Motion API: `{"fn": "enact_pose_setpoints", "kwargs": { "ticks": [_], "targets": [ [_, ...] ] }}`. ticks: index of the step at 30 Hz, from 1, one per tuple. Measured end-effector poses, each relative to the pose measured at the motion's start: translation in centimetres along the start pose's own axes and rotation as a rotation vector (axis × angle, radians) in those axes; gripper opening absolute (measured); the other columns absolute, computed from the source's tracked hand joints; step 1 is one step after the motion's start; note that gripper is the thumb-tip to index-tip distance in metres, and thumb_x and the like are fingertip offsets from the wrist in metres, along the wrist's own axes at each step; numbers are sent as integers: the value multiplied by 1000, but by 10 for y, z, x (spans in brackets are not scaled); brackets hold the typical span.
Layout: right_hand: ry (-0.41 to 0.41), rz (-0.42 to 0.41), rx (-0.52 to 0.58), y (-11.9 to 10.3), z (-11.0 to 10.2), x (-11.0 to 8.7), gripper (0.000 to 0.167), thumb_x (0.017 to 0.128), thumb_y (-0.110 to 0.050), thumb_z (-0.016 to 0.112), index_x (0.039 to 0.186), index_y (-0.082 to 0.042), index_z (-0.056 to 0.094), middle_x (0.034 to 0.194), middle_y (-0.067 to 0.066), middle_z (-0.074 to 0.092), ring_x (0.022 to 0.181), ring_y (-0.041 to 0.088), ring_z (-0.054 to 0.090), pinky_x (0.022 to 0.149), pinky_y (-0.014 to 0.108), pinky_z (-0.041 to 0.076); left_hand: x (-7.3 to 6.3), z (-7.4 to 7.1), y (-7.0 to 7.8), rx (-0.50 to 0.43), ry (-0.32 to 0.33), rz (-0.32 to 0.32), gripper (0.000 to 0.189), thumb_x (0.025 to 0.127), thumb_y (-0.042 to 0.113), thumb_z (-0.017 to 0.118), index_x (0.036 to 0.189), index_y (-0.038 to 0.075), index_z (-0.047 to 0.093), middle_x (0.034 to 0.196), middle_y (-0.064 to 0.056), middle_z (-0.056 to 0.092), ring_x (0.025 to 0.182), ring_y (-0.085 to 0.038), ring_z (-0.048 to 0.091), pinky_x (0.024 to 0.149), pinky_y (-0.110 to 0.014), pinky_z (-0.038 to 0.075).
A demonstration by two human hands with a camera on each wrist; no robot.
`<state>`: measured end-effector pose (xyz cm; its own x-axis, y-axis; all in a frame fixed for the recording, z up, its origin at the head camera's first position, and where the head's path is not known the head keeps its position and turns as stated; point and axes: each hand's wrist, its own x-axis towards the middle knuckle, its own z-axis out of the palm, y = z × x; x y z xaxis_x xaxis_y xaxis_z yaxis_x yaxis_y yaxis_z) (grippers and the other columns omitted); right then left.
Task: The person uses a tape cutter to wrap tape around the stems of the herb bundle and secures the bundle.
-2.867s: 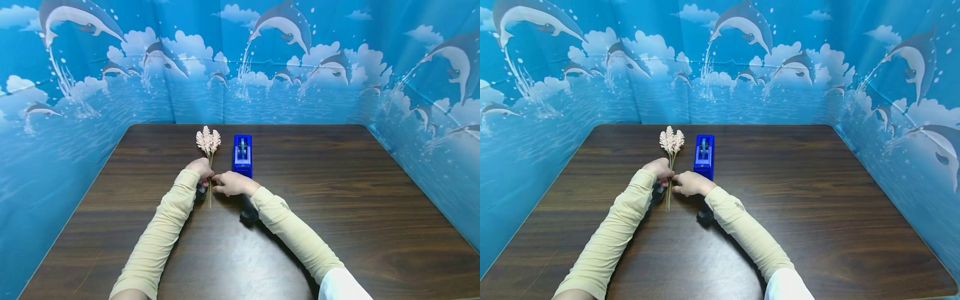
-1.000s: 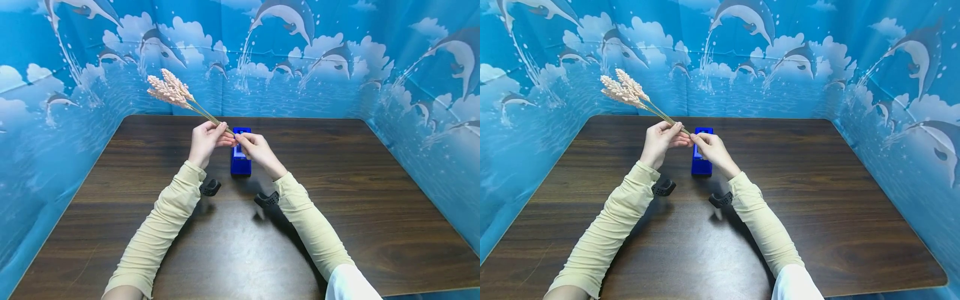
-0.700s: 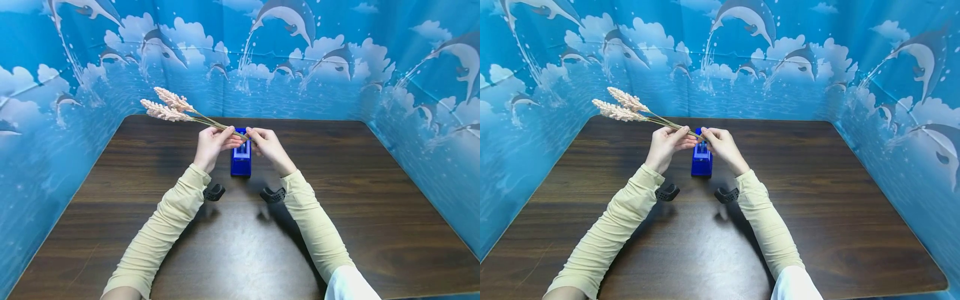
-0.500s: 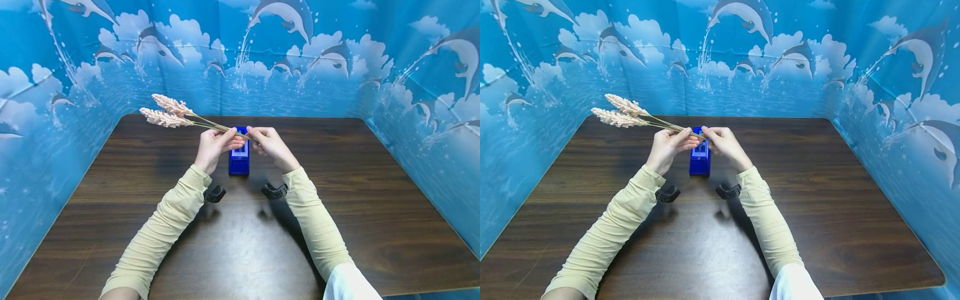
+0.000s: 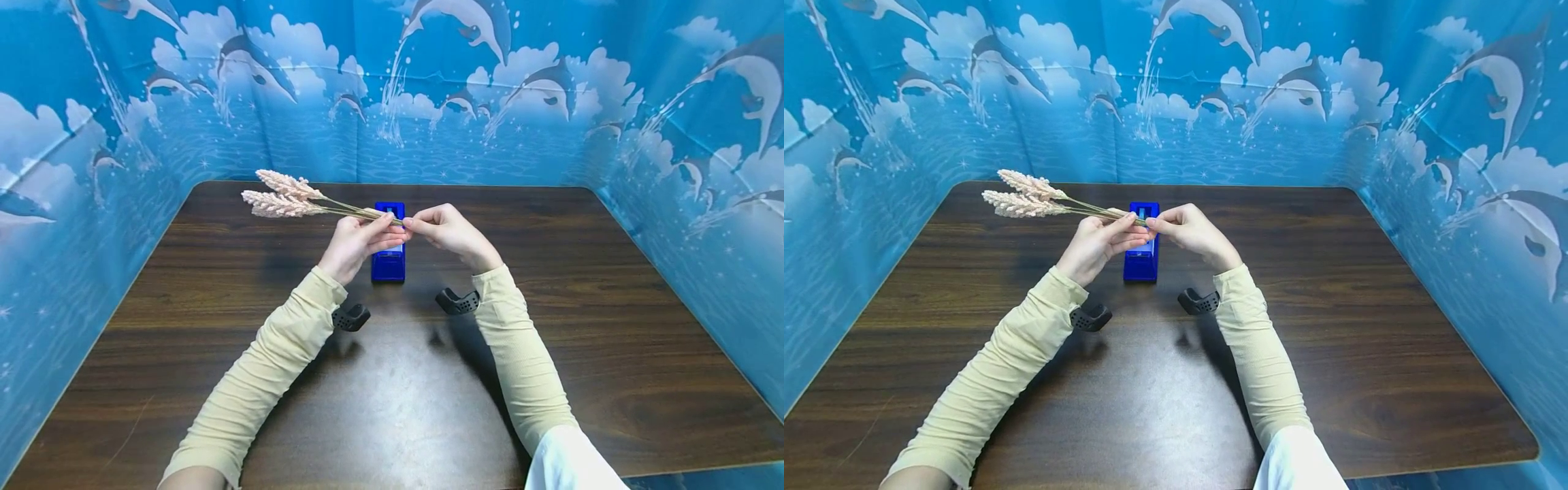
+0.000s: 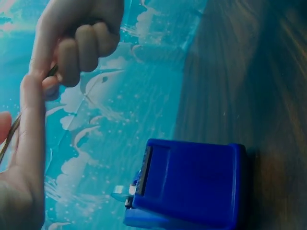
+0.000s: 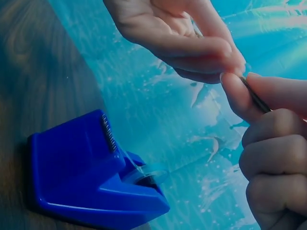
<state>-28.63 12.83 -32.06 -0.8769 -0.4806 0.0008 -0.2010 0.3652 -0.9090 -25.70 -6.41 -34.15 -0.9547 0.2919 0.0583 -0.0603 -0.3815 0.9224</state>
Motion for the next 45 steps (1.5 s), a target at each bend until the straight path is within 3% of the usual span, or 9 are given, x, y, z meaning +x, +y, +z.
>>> {"fn": "enact_pose_setpoints", "kwargs": {
  "ticks": [6, 8, 11, 15, 18, 21, 30, 35, 45],
  "targets": [
    [-36, 10, -51, 4, -3, -2, 28, 99, -23, 54, 85, -2, 65, 47, -11, 27, 43, 6, 23, 45, 24, 18, -4, -8, 14, 308, -246, -264, 37, 104, 21, 42, 119, -12, 52, 78, -5, 71, 73, -16, 72, 74, -31, 58],
    [-55, 17, -76, 6, -5, -2, 27, 99, -23, 54, 86, -2, 66, 48, -11, 27, 44, 6, 22, 46, 24, 18, -9, -10, 22, 435, -355, -279, 38, 104, 20, 42, 120, -14, 52, 78, -6, 71, 72, -16, 71, 75, -35, 59],
    [-96, 17, -120, 10, -7, -2, 30, 99, -24, 54, 89, 1, 67, 49, -11, 26, 45, 6, 22, 47, 24, 18, -15, -12, 36, 574, -386, -119, 32, 101, 15, 48, 114, -13, 57, 79, -9, 71, 72, -18, 71, 76, -42, 58],
    [-147, -12, -169, 15, -11, -1, 32, 99, -24, 53, 88, 2, 67, 53, -11, 26, 49, 7, 19, 51, 25, 18, -19, -15, 49, 932, -215, 182, 26, 94, 20, 62, 111, 0, 64, 92, -11, 71, 88, -20, 69, 85, -42, 54],
    [-185, -44, -181, 19, -14, 1, 31, 99, -23, 53, 86, 2, 67, 56, -10, 26, 52, 7, 18, 53, 26, 18, -16, -19, 49, 1245, -179, 229, 37, 92, 27, 66, 121, 6, 61, 109, -12, 70, 106, -24, 64, 94, -43, 48],
    [-217, -61, -169, 23, -14, 2, 31, 99, -22, 53, 87, 2, 66, 55, -10, 26, 50, 7, 19, 50, 25, 19, -11, -22, 43, 1388, -265, 169, 46, 91, 29, 67, 128, 3, 57, 115, -16, 68, 110, -29, 63, 96, -45, 47],
    [-265, -39, -134, 29, -13, 6, 31, 100, -23, 51, 86, 2, 64, 51, -11, 26, 45, 6, 21, 45, 23, 18, -4, -29, 28, 1491, -388, 140, 18, 96, 18, 58, 97, 3, 68, 70, -3, 60, 63, -15, 54, 64, -31, 43],
    [-374, 2, -64, 33, -10, 9, 35, 102, -22, 48, 93, 11, 58, 50, -11, 27, 43, 5, 21, 43, 23, 18, -1, -35, 24, 1505, -448, 146, 18, 97, 16, 56, 92, 3, 68, 71, -1, 55, 67, -14, 48, 68, -32, 41],
    [-562, 45, -137, 48, -4, 16, 36, 103, -20, 46, 101, 12, 62, 53, -9, 30, 45, 5, 25, 45, 21, 23, 7, -47, 9, 1428, -662, 30, 23, 99, 12, 51, 92, 0, 69, 76, -8, 62, 67, -11, 48, 67, -27, 42]
  ]
}}
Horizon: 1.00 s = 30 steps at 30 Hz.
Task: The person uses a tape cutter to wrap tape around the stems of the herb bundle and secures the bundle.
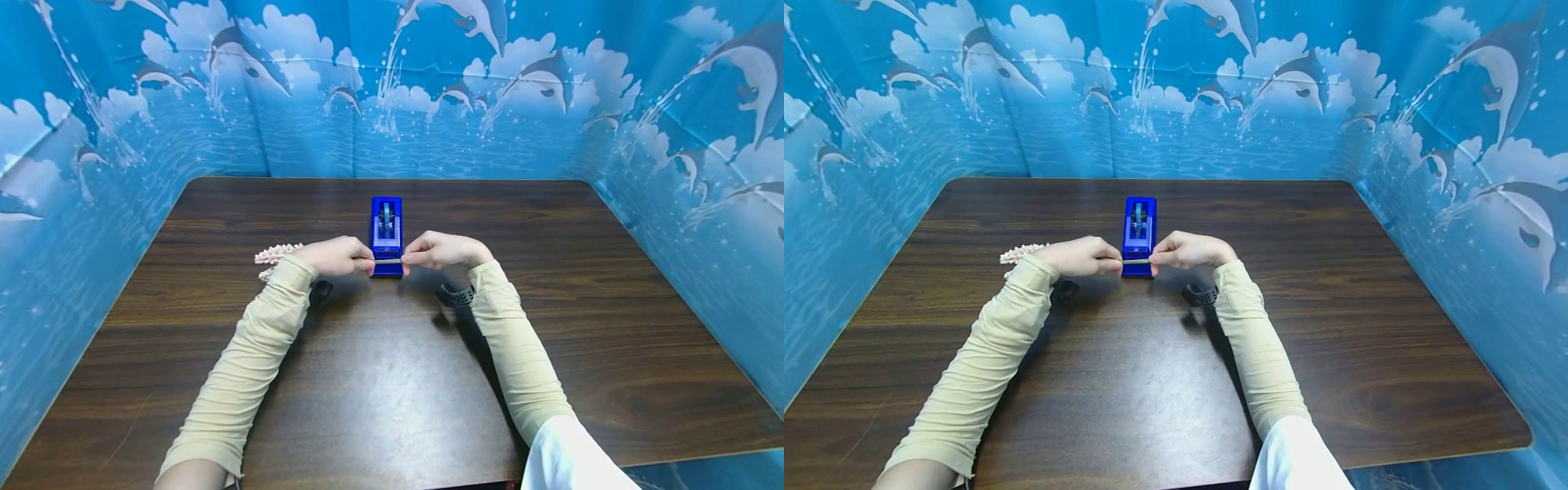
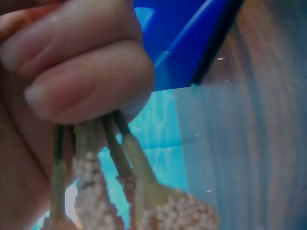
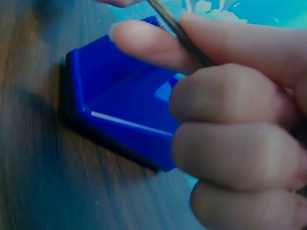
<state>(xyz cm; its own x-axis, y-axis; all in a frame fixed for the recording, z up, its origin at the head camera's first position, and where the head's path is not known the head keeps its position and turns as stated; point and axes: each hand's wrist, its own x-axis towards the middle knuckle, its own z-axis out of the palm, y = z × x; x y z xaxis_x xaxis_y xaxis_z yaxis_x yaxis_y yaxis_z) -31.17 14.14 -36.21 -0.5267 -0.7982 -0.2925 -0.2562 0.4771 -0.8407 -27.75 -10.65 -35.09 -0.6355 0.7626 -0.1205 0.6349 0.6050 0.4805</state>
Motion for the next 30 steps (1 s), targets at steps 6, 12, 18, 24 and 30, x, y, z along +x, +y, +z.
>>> {"fn": "enact_pose_setpoints", "kwargs": {
  "ticks": [6, 12, 18, 24, 30],
  "targets": [
    [-4, 65, -36, 6, -1, 1, 37, 103, -21, 45, 103, 10, 64, 53, -8, 30, 46, 5, 25, 45, 21, 23, 9, 10, -10, 15, 40, 77, 22, 98, 12, 54, 90, -1, 69, 67, 1, 54, 61, -7, 44, 63, -26, 41],
    [50, 70, -80, 9, -3, 0, 34, 103, -22, 46, 102, 4, 68, 54, -9, 31, 45, 5, 27, 44, 20, 25, 11, 13, -8, 14, 97, 72, 21, 97, 12, 56, 86, 0, 68, 63, 5, 48, 58, -7, 43, 62, -26, 40],
    [142, 73, -126, 9, -5, -2, 33, 102, -24, 48, 99, 0, 69, 52, -9, 30, 44, 5, 28, 44, 22, 27, 16, 20, -10, 28, 181, 30, 21, 97, 13, 56, 87, 1, 70, 65, 2, 53, 60, -8, 44, 61, -26, 40],
    [175, 81, -127, 7, -5, -4, 31, 102, -24, 49, 100, 0, 69, 55, -8, 30, 47, 7, 28, 47, 23, 27, 18, 22, -7, 39, 211, -11, 20, 97, 15, 57, 89, 1, 70, 66, 2, 53, 61, -10, 46, 62, -27, 40],
    [300, 79, -249, 5, -5, -4, 30, 101, -25, 51, 102, -1, 68, 72, 4, 58, 66, 13, 51, 62, 27, 42, 18, 22, -4, 71, 213, -28, 20, 97, 14, 56, 88, 2, 70, 76, -8, 66, 68, -15, 54, 71, -34, 47]
  ]
}}
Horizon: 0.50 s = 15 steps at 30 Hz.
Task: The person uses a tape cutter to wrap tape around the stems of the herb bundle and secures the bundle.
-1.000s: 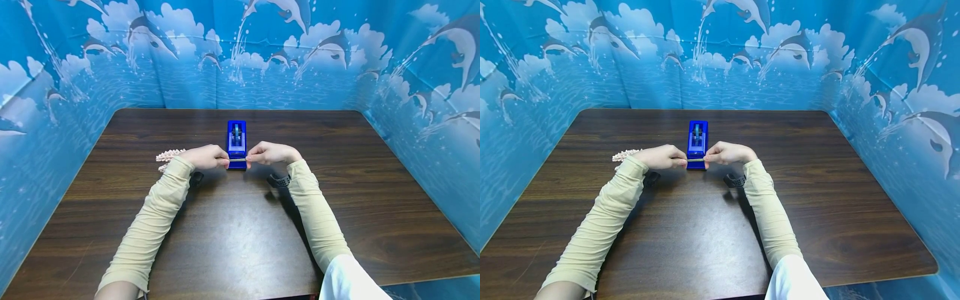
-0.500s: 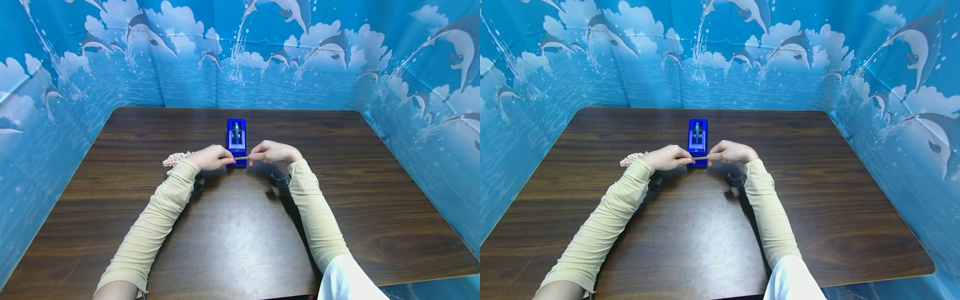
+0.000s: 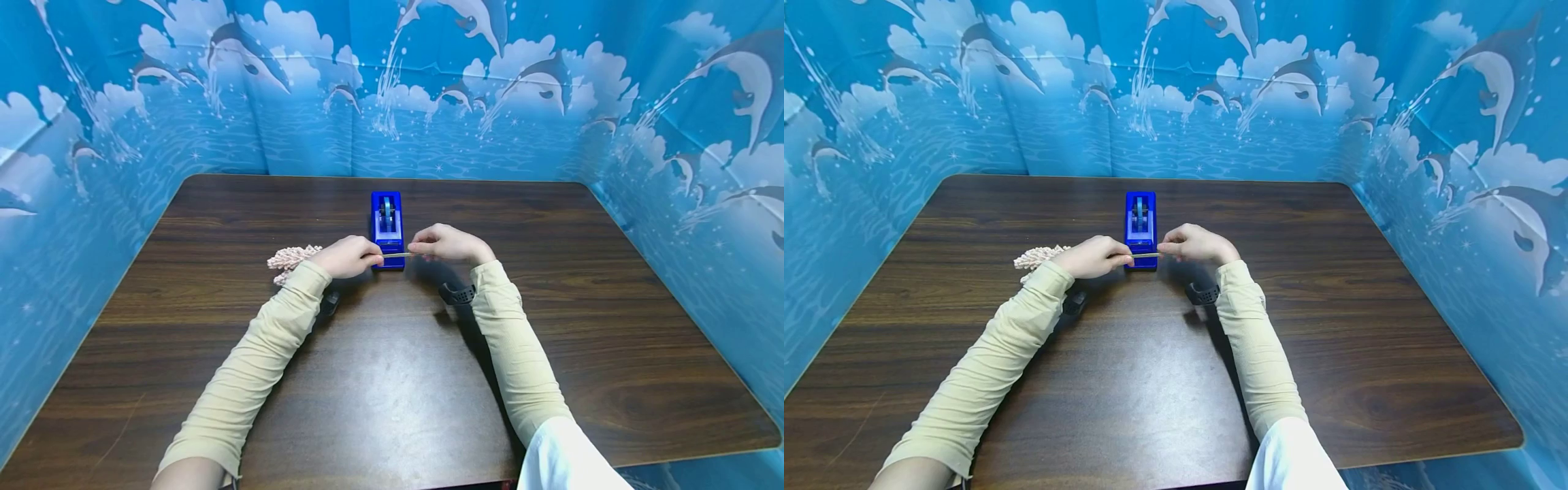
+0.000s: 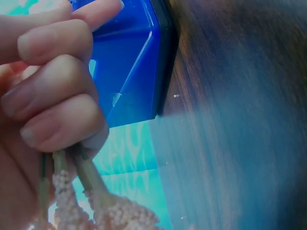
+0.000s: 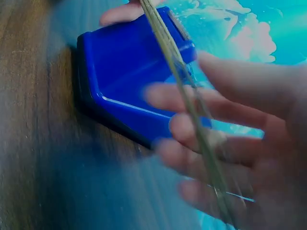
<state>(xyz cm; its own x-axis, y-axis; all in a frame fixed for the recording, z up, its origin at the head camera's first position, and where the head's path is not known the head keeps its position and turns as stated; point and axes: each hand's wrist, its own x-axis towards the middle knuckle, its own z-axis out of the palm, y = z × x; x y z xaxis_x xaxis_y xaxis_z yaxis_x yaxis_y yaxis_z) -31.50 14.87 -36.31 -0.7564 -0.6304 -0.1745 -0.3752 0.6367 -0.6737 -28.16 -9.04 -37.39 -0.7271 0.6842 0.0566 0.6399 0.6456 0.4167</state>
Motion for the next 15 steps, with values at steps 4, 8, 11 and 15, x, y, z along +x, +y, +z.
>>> {"fn": "enact_pose_setpoints", "kwargs": {
  "ticks": [4, 8, 11, 15],
  "targets": [
    [270, 15, -102, -10, 7, 6, 30, 100, -26, 52, 98, -2, 71, 95, 11, 69, 83, 17, 55, 77, 31, 44, -1, -2, 2, 5, -8, -13, 22, 97, 13, 55, 88, 1, 71, 83, -12, 70, 72, -17, 57, 75, -38, 49],
    [428, 53, -89, -21, 21, 17, 33, 98, -28, 55, 86, -1, 71, 74, 7, 61, 67, 16, 46, 64, 28, 37, 0, -3, 5, -4, -27, -25, 22, 97, 13, 54, 89, 1, 71, 83, -11, 70, 72, -16, 56, 75, -36, 49],
    [472, 91, -37, -25, 32, 24, 29, 95, -28, 60, 83, -3, 70, 64, -2, 49, 61, 11, 40, 58, 23, 33, 0, -4, 6, -13, -42, -33, 22, 97, 13, 53, 88, 1, 70, 77, -6, 65, 69, -14, 54, 71, -32, 47],
    [525, 144, 123, -28, 41, 28, 25, 91, -25, 66, 90, -2, 73, 70, -3, 57, 66, 9, 46, 59, 20, 37, 1, -4, 7, -24, -45, -42, 24, 98, 15, 53, 87, 1, 69, 69, 0, 55, 65, -13, 49, 66, -29, 42]
  ]
}}
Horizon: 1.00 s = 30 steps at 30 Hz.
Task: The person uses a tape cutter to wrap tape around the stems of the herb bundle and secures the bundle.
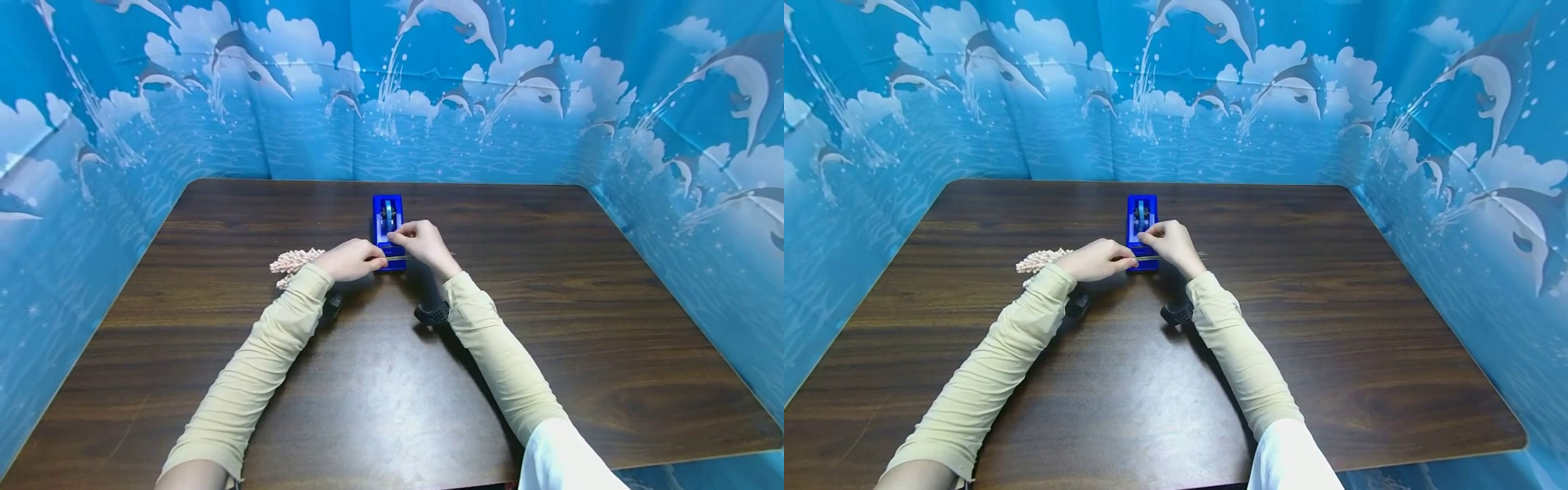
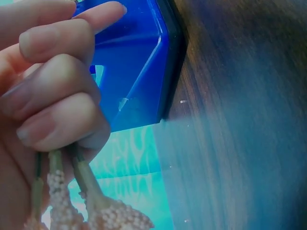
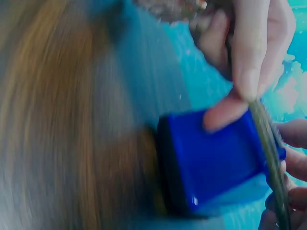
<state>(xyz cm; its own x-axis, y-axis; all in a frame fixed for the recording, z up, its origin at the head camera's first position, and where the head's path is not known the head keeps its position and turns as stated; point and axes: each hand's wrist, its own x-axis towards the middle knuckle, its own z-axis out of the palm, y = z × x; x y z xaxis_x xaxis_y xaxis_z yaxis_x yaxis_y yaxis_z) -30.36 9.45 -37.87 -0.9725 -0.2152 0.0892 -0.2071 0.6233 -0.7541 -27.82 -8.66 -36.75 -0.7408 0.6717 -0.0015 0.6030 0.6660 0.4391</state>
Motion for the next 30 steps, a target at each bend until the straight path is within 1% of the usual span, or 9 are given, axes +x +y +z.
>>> {"fn": "enact_pose_setpoints", "kwargs": {
  "ticks": [3, 7, 11, 14, 17, 23, 26, 30],
  "targets": [
    [21, 43, 80, -2, 3, 0, 24, 89, -24, 68, 93, -1, 73, 81, 3, 65, 72, 11, 50, 63, 20, 39, 1, 2, 0, -15, 12, 1, 24, 98, 15, 53, 87, 1, 69, 68, 1, 54, 64, -13, 48, 65, -28, 41],
    [55, 73, 149, -6, 4, 0, 23, 90, -23, 68, 94, 0, 73, 89, 8, 69, 77, 12, 51, 65, 20, 38, 2, 5, -1, -22, 43, 21, 23, 98, 15, 54, 90, 0, 70, 70, -1, 57, 66, -14, 50, 67, -28, 42],
    [77, 82, 226, -10, 1, -1, 23, 90, -21, 67, 93, 1, 72, 97, 14, 72, 80, 11, 52, 66, 20, 37, 3, 6, 2, -29, 57, 33, 23, 98, 15, 54, 94, 0, 71, 73, -3, 60, 67, -14, 51, 68, -28, 43],
    [54, 67, 224, -11, -2, -2, 22, 91, -19, 66, 93, 2, 72, 100, 18, 72, 77, 10, 52, 64, 20, 37, 3, 6, 4, -44, 56, 15, 24, 99, 15, 53, 95, 0, 71, 74, -5, 61, 67, -13, 50, 67, -27, 42],
    [23, 51, 206, -12, -6, -4, 22, 91, -19, 65, 92, 1, 72, 99, 19, 72, 74, 8, 51, 62, 20, 36, 2, 6, 5, -58, 62, -10, 25, 99, 16, 53, 95, 0, 71, 74, -6, 61, 66, -13, 50, 67, -27, 41],
    [-15, 6, 139, -15, -11, -9, 22, 90, -21, 67, 88, 0, 72, 91, 19, 69, 66, 9, 46, 57, 21, 34, 3, 6, 7, -60, 85, -30, 23, 98, 16, 55, 92, 0, 71, 71, -2, 58, 67, -14, 50, 66, -26, 41],
    [-33, 10, 112, -16, -12, -13, 21, 89, -21, 68, 87, 0, 71, 87, 18, 68, 65, 9, 46, 58, 21, 36, 3, 6, 7, -68, 95, -24, 23, 97, 15, 56, 90, -1, 70, 69, -1, 56, 66, -14, 49, 65, -26, 40],
    [-50, 5, 89, -17, -15, -18, 20, 89, -20, 69, 86, -1, 71, 83, 11, 69, 68, 9, 50, 61, 20, 39, 3, 8, 6, -67, 123, -30, 23, 97, 15, 57, 87, 0, 70, 66, 1, 53, 65, -14, 48, 65, -26, 39]
  ]
}}
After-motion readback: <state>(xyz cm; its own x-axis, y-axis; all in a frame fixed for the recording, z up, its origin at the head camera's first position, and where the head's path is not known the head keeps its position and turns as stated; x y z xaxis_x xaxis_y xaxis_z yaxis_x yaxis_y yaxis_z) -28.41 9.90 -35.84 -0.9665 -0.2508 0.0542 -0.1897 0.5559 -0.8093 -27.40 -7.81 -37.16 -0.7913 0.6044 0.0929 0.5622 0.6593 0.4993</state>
